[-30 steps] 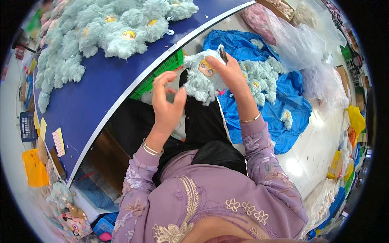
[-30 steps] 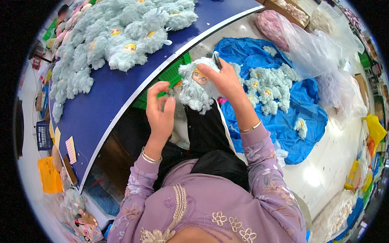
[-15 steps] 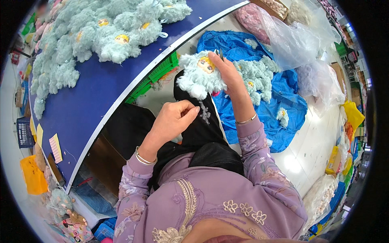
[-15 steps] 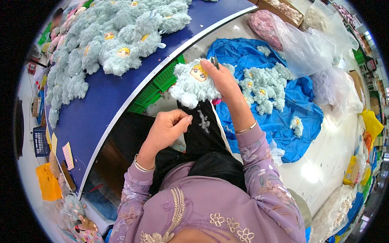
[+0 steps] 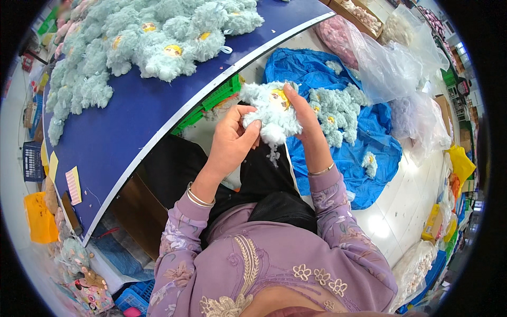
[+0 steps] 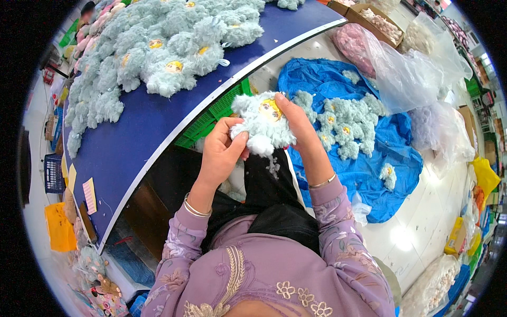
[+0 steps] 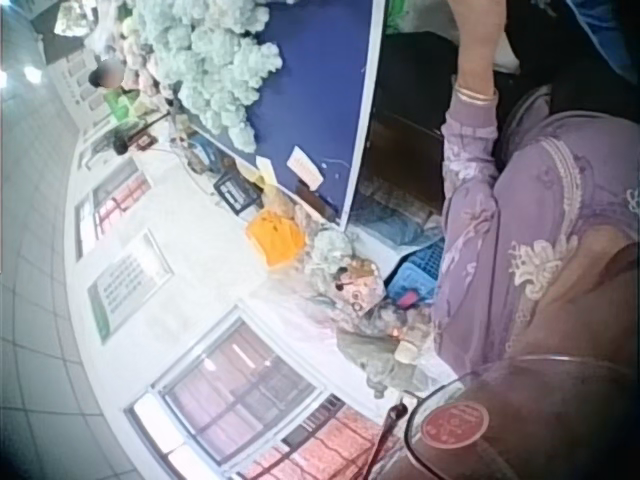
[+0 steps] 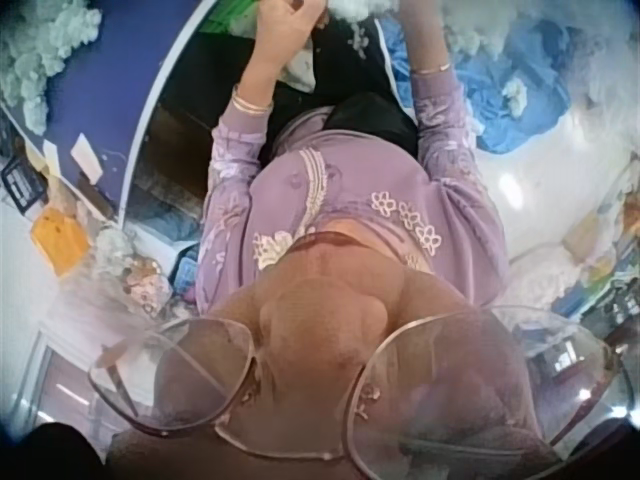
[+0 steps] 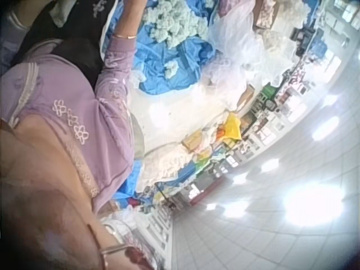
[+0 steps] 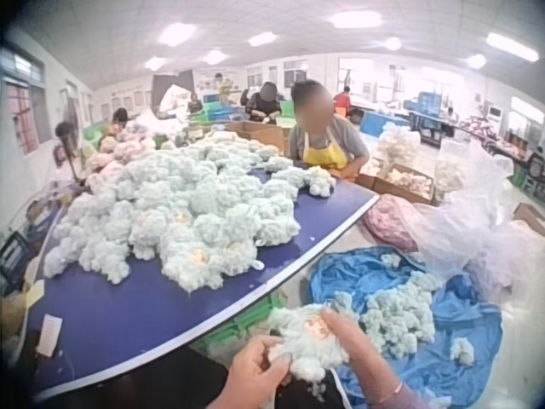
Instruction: The person repeatedly picks up small light-blue stuffed toys from a table, uses scissors to trim loose threads or excess fabric, and places the finished items onto a blue tarp on the floor. The process is repeated for multiple toys throughout the clip.
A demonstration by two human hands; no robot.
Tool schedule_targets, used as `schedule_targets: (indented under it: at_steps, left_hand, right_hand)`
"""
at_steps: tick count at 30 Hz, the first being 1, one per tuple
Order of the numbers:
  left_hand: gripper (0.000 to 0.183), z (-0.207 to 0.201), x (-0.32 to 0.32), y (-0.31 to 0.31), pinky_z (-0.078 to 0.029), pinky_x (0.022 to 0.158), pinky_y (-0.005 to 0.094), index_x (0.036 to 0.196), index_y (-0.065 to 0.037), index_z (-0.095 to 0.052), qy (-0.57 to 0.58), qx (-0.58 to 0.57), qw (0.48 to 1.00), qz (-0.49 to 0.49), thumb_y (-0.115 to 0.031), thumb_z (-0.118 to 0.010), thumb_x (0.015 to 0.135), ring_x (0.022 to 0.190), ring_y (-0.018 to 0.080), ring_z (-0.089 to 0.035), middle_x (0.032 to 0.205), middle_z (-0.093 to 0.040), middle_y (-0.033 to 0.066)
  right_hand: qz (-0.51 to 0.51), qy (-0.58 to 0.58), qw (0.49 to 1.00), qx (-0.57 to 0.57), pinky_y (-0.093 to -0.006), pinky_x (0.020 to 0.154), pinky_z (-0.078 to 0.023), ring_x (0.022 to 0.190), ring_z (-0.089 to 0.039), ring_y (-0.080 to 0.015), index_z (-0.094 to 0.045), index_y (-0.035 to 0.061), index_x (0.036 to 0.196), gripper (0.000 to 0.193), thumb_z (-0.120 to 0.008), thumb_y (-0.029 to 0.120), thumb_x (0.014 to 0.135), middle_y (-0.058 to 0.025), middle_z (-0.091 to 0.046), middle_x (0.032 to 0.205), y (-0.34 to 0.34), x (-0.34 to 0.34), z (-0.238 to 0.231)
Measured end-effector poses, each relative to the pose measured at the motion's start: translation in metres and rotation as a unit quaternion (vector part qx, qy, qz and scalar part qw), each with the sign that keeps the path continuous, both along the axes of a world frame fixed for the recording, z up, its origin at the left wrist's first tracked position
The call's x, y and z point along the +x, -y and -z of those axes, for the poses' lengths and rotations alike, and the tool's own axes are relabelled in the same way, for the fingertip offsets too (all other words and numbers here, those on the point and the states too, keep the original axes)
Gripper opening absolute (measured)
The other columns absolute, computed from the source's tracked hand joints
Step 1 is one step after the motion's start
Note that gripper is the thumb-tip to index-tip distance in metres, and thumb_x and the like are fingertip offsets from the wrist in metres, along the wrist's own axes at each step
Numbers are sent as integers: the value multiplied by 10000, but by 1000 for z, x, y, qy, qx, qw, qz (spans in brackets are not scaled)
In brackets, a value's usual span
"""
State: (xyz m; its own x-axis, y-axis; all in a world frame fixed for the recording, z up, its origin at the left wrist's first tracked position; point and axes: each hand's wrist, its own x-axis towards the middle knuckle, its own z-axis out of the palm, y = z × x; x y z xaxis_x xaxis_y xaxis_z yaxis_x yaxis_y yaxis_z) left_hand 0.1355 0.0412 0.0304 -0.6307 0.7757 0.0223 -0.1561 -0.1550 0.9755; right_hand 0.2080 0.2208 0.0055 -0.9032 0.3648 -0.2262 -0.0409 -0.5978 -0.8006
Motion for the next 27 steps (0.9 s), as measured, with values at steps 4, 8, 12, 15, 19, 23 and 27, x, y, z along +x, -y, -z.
schedule_targets:
  at_steps: [4, 8, 12, 15, 19, 23, 27]
  left_hand:
    - [190, 5, 0, 0, -471, 543, 216, 1098, 15, -518, 49, 69, 995, 43, -105, -532, 952, 593, 74, -559, 771, -613, 54]
    - [190, -1, -3, -1, -482, 537, 220, 1079, 16, -535, 104, 64, 990, 70, -126, -542, 953, 575, 87, -574, 768, -633, 76]
    - [159, -7, -7, -4, -478, 521, 215, 1011, 11, -560, 101, 21, 991, 84, -132, -569, 942, 558, 87, -575, 755, -631, 75]
    - [134, -7, -25, 1, -471, 516, 205, 956, -3, -570, 18, 22, 998, 65, -131, -593, 923, 575, 76, -576, 751, -631, 64]
    - [124, -30, -97, 24, -477, 616, 202, 996, -17, -597, -249, -5, 932, -264, -112, -586, 917, 719, 73, -590, 833, -639, 37]
    - [443, -37, -166, 30, -444, 909, 398, 1140, -50, -564, -633, -171, 668, -351, -213, -727, 762, 1139, 310, -499, 1198, -535, 187]
    - [435, -5, -191, 26, -443, 901, 416, 1113, -56, -550, -575, -258, 727, -274, -191, -709, 732, 1130, 352, -511, 1178, -533, 198]
  right_hand:
    - [-45, -7, 998, -53, -321, 724, -555, 836, -681, -194, -580, -9, 1128, 499, -456, 449, 975, -118, -676, 1006, 4, 6, 2]
    - [-56, -4, 994, -93, -319, 717, -557, 829, -682, -190, -580, -7, 1129, 507, -457, 460, 973, -115, -679, 1000, 8, 8, 7]
    - [-54, -1, 996, -69, -309, 710, -555, 817, -675, -169, -581, 3, 1137, 487, -481, 449, 967, -94, -680, 990, 8, 12, 17]
    - [13, 40, 995, 93, -282, 682, -536, 803, -656, -130, -606, 19, 1123, 417, -512, 392, 961, -73, -680, 983, -33, 35, 40]
    - [112, 364, 741, 553, -349, 749, -500, 899, -649, -248, -570, -121, 1127, 666, -623, 475, 835, -244, -656, 990, -124, 106, 20]
    - [258, 275, 827, 417, -302, 802, -467, 889, -598, -165, -617, -46, 1086, 449, -661, 341, 863, -106, -658, 981, -120, 118, 0]
    - [152, 209, 840, 477, -284, 781, -464, 857, -586, -136, -627, -20, 1019, 301, -651, 243, 875, -67, -653, 925, -77, 74, 0]
